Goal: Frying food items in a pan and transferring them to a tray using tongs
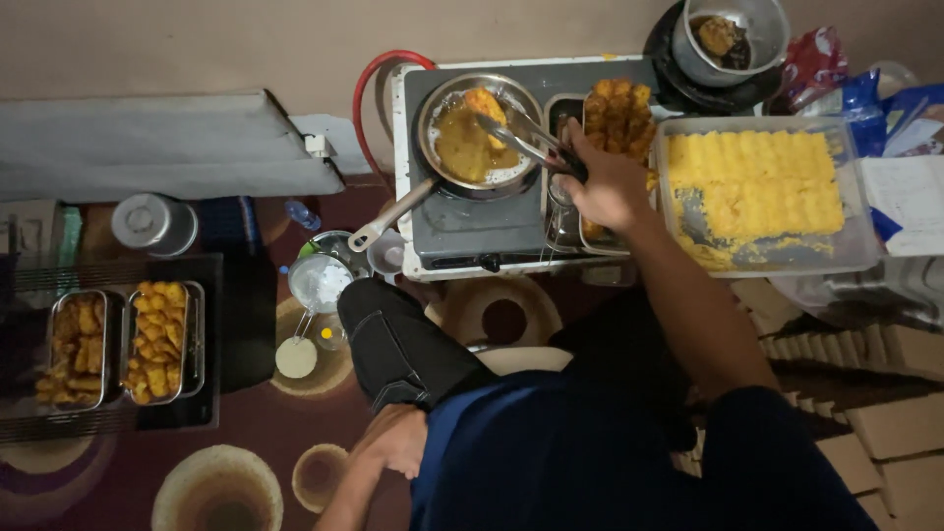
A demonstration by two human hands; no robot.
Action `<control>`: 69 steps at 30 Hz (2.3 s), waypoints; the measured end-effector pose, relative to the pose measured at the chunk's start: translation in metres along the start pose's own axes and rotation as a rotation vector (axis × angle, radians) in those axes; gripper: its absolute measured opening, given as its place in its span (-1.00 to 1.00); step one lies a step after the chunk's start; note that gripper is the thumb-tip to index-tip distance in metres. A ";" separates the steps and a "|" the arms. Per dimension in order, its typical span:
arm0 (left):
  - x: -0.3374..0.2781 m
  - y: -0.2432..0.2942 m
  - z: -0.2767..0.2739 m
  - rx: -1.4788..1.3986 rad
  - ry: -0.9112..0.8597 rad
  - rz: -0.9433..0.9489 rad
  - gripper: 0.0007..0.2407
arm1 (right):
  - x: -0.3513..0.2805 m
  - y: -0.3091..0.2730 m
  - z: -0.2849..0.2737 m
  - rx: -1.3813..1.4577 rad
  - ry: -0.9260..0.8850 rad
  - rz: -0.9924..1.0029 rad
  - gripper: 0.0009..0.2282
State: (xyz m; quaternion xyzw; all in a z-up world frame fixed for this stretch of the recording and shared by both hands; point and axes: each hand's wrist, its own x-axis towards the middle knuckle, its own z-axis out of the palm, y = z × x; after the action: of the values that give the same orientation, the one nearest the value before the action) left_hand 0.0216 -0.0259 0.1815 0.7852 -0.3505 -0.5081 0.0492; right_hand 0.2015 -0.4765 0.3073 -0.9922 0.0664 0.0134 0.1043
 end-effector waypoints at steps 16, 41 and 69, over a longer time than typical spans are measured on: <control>0.001 -0.001 0.002 0.097 0.010 0.013 -0.89 | -0.006 0.015 0.020 0.127 0.093 0.009 -0.26; -0.027 0.033 -0.046 -0.093 -0.100 -0.242 -0.80 | -0.230 0.073 0.061 0.241 0.106 0.518 -0.28; -0.030 -0.055 0.097 0.273 -0.320 0.248 -0.81 | -0.261 0.112 0.114 0.040 0.489 0.208 -0.29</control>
State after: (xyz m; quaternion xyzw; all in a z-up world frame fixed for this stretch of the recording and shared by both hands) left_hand -0.0385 0.0602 0.1347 0.6449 -0.5130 -0.5642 -0.0514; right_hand -0.0736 -0.5278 0.1834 -0.9516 0.1913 -0.2174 0.1025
